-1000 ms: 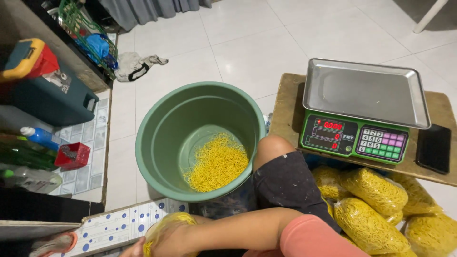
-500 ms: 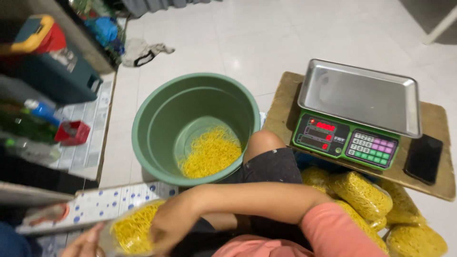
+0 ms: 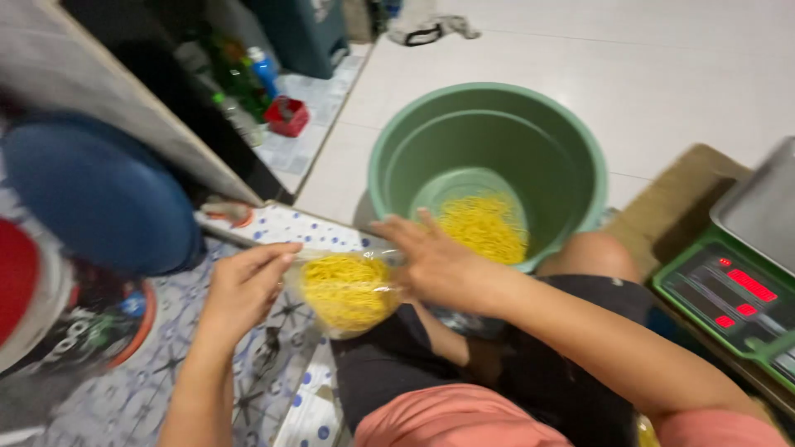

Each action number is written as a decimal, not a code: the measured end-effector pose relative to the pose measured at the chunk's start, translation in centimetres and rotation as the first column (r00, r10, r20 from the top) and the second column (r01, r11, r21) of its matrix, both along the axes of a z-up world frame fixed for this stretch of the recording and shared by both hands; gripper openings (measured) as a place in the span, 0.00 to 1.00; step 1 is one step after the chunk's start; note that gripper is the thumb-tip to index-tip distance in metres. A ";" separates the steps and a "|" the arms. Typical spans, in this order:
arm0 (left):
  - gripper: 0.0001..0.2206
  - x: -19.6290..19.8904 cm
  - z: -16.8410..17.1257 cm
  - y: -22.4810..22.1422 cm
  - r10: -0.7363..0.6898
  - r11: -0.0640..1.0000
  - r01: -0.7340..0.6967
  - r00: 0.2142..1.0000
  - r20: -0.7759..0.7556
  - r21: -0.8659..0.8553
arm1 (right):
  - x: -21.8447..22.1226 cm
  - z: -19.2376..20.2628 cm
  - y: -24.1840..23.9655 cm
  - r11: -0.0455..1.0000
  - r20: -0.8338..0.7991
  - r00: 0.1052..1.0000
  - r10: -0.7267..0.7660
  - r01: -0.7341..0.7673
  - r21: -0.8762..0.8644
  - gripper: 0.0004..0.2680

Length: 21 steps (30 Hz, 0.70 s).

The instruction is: Packaging yellow noodles into plastic bags and weighing them on a scale

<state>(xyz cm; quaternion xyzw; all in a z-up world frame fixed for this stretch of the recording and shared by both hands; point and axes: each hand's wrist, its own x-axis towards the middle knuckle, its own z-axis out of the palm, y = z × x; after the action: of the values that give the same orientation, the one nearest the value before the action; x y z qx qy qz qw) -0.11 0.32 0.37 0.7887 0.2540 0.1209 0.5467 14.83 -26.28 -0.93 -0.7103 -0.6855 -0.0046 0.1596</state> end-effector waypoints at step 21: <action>0.17 7.3 -7.0 0.2 -0.575 0.234 0.966 0.228 -0.786 0.109 | -0.9 -3.4 6.2 0.909 0.114 0.993 0.003 -0.050 0.413 0.06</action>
<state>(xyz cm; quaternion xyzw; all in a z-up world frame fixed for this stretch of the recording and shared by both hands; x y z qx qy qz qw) 7.15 0.52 -6.67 0.9111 -0.1046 -0.3757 0.1334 13.93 -20.13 -4.34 -0.6494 -0.6863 -0.1874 0.2685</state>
